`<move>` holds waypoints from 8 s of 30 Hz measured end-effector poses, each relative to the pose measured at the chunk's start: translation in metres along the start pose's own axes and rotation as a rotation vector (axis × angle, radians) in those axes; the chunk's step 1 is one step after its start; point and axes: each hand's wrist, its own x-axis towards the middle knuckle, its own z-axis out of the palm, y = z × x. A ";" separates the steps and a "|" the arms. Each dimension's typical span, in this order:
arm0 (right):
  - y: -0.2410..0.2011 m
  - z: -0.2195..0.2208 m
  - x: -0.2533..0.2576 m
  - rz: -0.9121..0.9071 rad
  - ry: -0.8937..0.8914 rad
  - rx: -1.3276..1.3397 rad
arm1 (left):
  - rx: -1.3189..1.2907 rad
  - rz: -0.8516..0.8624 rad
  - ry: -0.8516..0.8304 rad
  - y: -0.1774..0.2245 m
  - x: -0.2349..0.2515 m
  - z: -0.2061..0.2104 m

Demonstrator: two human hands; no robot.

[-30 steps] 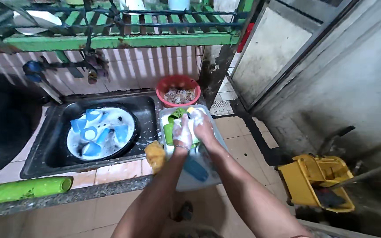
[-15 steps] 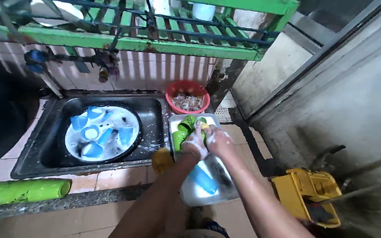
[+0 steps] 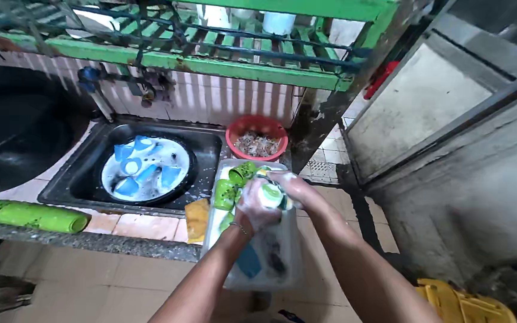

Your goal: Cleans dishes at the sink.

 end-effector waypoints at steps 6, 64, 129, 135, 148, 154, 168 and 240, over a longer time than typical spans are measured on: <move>0.007 0.030 -0.047 -0.208 0.255 -0.285 | -0.695 -0.284 0.206 -0.018 0.014 0.011; -0.050 0.175 0.019 -0.133 0.101 0.254 | -0.749 -0.443 0.474 -0.133 0.078 -0.128; -0.005 0.055 -0.035 -0.160 0.428 -0.294 | -0.675 -0.545 0.118 -0.015 0.031 0.023; -0.006 0.084 -0.052 -0.221 0.607 -0.342 | -0.977 -0.620 0.179 -0.010 0.037 0.003; -0.032 0.051 -0.042 -0.744 -0.059 -0.457 | 0.072 0.208 -0.517 -0.033 0.035 -0.114; -0.021 0.116 -0.018 -0.187 0.124 -0.036 | 0.550 0.554 -0.394 -0.044 0.028 -0.112; -0.043 0.144 0.003 -0.180 0.080 0.409 | 0.622 0.710 -0.192 -0.067 0.034 -0.137; -0.052 0.071 0.000 -0.210 0.435 -0.067 | -0.318 -0.030 -0.023 -0.057 0.024 -0.072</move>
